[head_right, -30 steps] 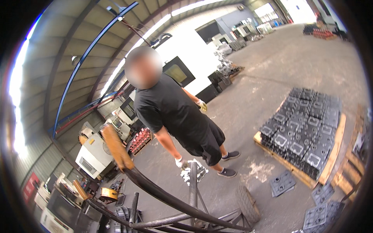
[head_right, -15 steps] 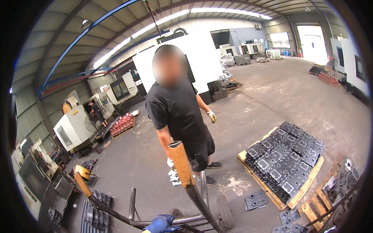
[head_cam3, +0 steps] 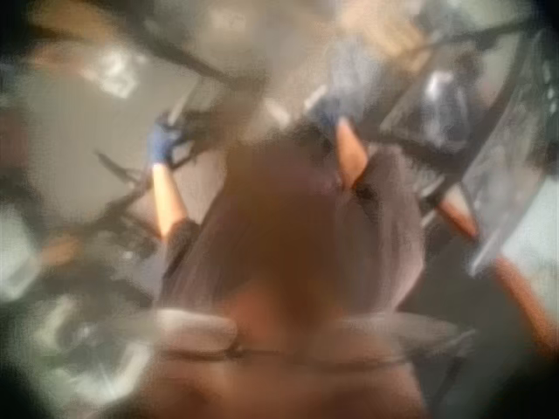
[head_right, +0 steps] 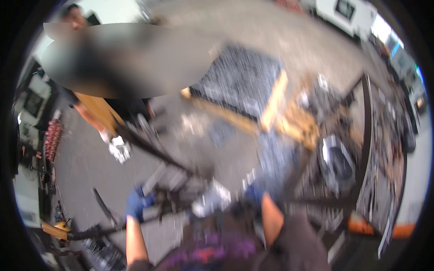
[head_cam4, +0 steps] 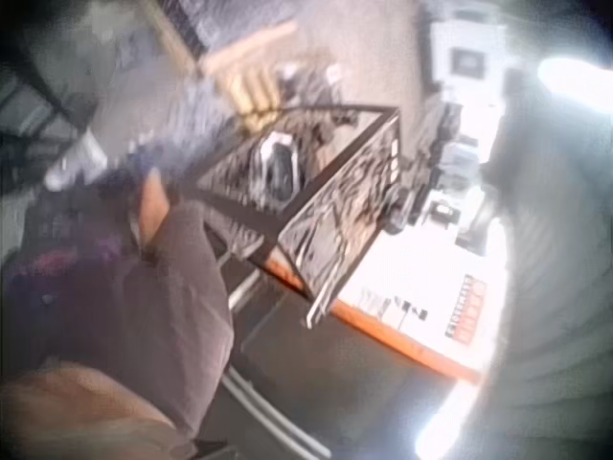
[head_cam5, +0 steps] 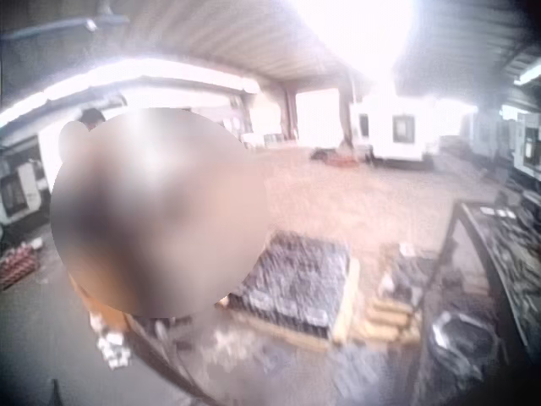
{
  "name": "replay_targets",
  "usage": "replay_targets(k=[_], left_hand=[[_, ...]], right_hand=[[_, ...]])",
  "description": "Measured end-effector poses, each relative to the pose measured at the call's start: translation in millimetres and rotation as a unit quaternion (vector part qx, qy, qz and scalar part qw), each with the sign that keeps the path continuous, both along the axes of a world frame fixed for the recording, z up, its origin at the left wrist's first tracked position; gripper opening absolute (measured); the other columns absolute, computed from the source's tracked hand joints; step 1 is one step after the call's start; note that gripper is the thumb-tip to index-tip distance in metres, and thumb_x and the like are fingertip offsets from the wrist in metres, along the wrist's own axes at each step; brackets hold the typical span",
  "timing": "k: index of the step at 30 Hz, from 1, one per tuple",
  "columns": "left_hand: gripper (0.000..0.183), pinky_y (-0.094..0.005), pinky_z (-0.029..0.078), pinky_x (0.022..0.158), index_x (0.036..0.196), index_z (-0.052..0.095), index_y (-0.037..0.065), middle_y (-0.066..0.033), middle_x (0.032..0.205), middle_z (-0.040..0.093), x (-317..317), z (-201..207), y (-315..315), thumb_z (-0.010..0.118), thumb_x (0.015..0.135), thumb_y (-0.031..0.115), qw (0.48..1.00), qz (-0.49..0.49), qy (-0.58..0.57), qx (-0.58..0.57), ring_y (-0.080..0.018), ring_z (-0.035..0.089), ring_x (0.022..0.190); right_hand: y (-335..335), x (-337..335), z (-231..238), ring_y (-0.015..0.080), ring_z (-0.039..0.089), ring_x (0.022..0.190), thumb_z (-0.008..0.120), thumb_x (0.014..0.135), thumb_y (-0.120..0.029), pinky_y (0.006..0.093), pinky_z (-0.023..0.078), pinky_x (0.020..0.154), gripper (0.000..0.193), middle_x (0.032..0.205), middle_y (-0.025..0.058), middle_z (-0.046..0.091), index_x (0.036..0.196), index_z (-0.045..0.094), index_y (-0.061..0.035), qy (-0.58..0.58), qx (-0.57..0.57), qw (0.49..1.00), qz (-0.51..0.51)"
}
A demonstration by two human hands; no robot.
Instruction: The person picks up rectangular metal plates from a pallet and stacks them onto a hand truck, then pushes the loaded hand truck across a fabrication floor.
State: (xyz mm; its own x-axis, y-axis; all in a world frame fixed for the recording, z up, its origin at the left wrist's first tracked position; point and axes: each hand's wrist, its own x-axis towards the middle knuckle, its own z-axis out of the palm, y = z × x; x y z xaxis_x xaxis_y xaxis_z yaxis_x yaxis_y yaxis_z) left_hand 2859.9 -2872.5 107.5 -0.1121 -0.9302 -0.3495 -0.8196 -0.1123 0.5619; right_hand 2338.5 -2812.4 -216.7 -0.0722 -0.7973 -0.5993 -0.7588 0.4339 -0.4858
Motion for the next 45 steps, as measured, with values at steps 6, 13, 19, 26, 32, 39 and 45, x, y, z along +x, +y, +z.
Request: replay_targets(k=[6, 13, 19, 26, 32, 39, 45], left_hand=[[0.043, -0.0408, 0.052, 0.071, 0.095, 0.07, 0.01, -0.0181, 0.085, 0.068, -14, 18, -71, 0.075, 0.067, 0.042, 0.995, -0.052, -0.086, -0.002, -0.0345, 0.067, 0.082], [0.045, -0.0407, 0.051, 0.072, 0.096, 0.07, 0.011, -0.0174, 0.083, 0.068, 15, 5, -42, 0.075, 0.067, 0.045, 0.995, -0.082, 0.0, -0.058, -0.035, 0.066, 0.079], [0.062, -0.0453, 0.05, 0.076, 0.102, 0.066, 0.005, -0.0216, 0.09, 0.067, 9, 15, -46, 0.067, 0.072, 0.06, 0.985, -0.122, -0.084, -0.085, -0.0399, 0.064, 0.087], [0.07, -0.0474, 0.049, 0.078, 0.103, 0.065, 0.005, -0.0239, 0.092, 0.067, 5, 11, -50, 0.061, 0.072, 0.067, 0.98, -0.13, -0.109, -0.099, -0.0406, 0.064, 0.09], [0.066, -0.0469, 0.049, 0.081, 0.104, 0.063, 0.006, -0.0231, 0.099, 0.066, 8, -2, -56, 0.061, 0.074, 0.064, 0.979, -0.135, -0.119, -0.095, -0.039, 0.064, 0.094], [0.057, -0.0479, 0.05, 0.076, 0.103, 0.064, 0.006, -0.0216, 0.087, 0.067, 20, -15, -46, 0.069, 0.073, 0.054, 0.97, -0.116, -0.071, -0.2, -0.0406, 0.064, 0.084], [0.062, -0.0447, 0.049, 0.082, 0.11, 0.062, 0.005, -0.0163, 0.09, 0.068, 18, -33, -42, 0.076, 0.065, 0.046, 0.939, -0.152, -0.091, -0.294, -0.0355, 0.064, 0.086]], right_hand=[[76, -1, 12, 0.0259, 0.063, 0.103, 0.057, 0.087, -0.03, 0.0346, 0.049, 0.086, 0.034, 0.111, 0.015, 0.066, 0.108, 0.068, -0.0049, -0.119, 0.104, 0.979, -0.126], [105, 53, 81, 0.0254, 0.064, 0.103, 0.054, 0.09, -0.029, 0.0344, 0.05, 0.085, 0.032, 0.111, 0.0147, 0.067, 0.107, 0.07, -0.0064, -0.237, 0.142, 0.922, -0.272], [132, 69, -7, 0.0342, 0.064, 0.099, 0.053, 0.087, -0.041, 0.0406, 0.051, 0.081, 0.037, 0.108, 0.0166, 0.066, 0.101, 0.071, -0.012, 0.054, 0.03, 0.99, -0.13], [166, 99, -66, 0.0361, 0.061, 0.102, 0.062, 0.081, -0.031, 0.0422, 0.051, 0.08, 0.036, 0.111, 0.0183, 0.064, 0.11, 0.067, -0.0112, 0.127, -0.006, 0.987, -0.095], [171, 152, -69, 0.027, 0.061, 0.085, 0.066, 0.074, -0.019, 0.0399, 0.05, 0.073, 0.053, 0.092, 0.0137, 0.063, 0.125, 0.056, -0.0088, -0.087, -0.064, 0.943, -0.315], [209, 172, -80, 0.0264, 0.066, 0.094, 0.057, 0.084, -0.041, 0.0375, 0.052, 0.081, 0.032, 0.104, 0.0141, 0.067, 0.105, 0.07, -0.0209, 0.159, 0.045, 0.979, 0.122], [257, 110, -168, 0.0272, 0.067, 0.091, 0.057, 0.085, -0.046, 0.0398, 0.052, 0.078, 0.036, 0.101, 0.0137, 0.068, 0.102, 0.07, -0.0181, -0.002, 0.038, 0.999, -0.018]])
